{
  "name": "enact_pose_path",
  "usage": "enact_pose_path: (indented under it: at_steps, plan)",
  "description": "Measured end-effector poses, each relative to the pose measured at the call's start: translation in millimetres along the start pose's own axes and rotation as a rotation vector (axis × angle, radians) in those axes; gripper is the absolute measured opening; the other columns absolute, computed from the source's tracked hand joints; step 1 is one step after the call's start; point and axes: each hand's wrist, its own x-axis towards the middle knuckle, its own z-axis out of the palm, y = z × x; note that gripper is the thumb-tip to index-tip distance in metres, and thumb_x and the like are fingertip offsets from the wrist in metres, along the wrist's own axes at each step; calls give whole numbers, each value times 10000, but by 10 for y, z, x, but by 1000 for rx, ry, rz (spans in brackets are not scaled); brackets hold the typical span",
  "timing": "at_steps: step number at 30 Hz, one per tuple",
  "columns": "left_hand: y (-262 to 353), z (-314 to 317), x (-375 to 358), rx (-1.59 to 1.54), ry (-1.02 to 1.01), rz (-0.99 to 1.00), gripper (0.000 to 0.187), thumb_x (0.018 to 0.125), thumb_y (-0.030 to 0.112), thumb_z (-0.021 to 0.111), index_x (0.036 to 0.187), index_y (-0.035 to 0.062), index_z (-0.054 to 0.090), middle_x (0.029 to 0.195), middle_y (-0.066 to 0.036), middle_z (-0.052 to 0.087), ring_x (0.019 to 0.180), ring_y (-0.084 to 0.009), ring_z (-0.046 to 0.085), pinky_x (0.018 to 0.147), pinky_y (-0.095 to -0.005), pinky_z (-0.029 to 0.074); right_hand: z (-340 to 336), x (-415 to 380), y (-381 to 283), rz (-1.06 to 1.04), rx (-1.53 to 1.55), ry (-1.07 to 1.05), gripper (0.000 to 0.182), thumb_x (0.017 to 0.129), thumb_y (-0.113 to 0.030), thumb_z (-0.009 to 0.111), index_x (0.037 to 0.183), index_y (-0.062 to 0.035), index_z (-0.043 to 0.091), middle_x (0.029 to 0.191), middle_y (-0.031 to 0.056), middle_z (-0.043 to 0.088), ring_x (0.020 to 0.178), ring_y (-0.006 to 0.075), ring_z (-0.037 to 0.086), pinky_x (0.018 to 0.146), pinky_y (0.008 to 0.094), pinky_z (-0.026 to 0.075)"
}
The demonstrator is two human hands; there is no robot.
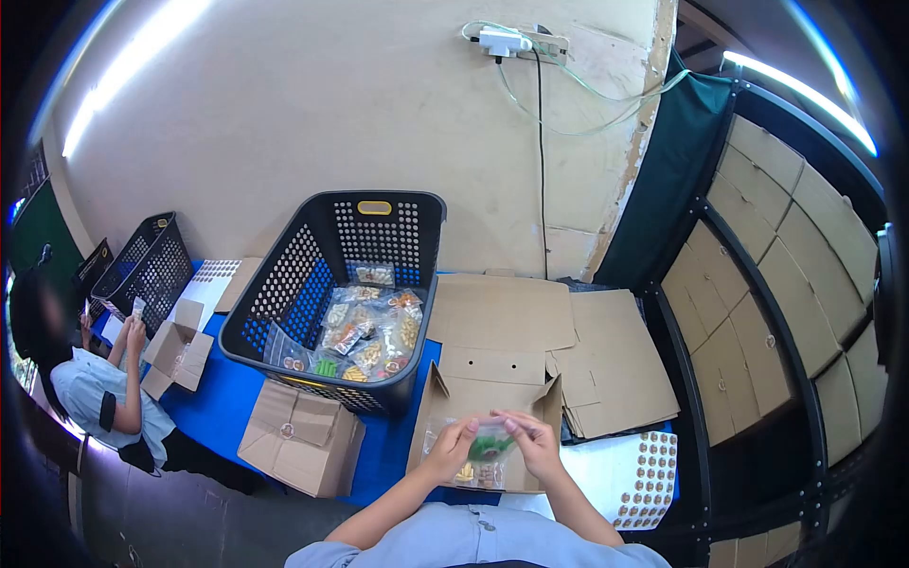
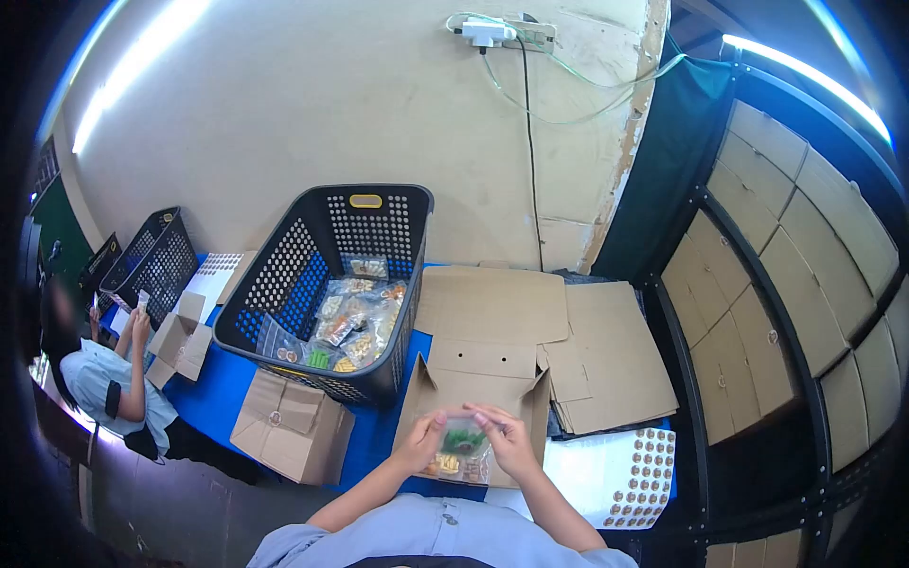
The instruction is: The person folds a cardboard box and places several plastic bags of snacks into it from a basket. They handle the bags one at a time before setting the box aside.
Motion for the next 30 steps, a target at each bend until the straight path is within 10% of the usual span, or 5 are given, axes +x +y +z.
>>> enact_pose_path:
  at_steps: [3,9,15,18,30]
  plan:
    - [163,126,52,6,291,142,430,972,332,481,1267,18,469,1292,-158,484,1107,-262,542,978,-383,397,-38,23,11,2,90,250,359,994,-229,460,1228,18,573,1189,122,601,1095,174,558,930,296,431]
    - [89,252,43,184,-145,279,937,864,629,481,1496,48,107,1552,-194,72,1437,-328,89,1142,-422,138,139,-70,-216,-225,-156,48,600,1003,-433,321,1380,27,404,1415,183,376,1282,287,377,1037,368,324]
    - [160,342,-96,22,31,205,777,860,472,613,1427,22,332,1474,-199,317,1379,-317,292,1148,-437,129,52,-51,-70,-307,-426,56,552,869,-192,623,1347,15,438,1327,162,427,1157,263,458,992,359,365]
    - [248,309,-94,81,47,110,330,874,287,643,1101,48,635,1099,-104,665,1083,-219,607,1139,-508,152,251,-16,-246,-282,-76,491,423,711,-100,773,1076,11,592,1095,116,553,1037,192,520,892,333,421]
    - [441,0,153,-79,-244,-77,447,1006,372,389,1260,49,564,1162,-115,627,1028,-199,592,1062,-368,322,-20,-205,-242,-179,-190,168,402,955,-63,496,1356,-49,460,1161,147,633,1054,200,605,888,306,463]
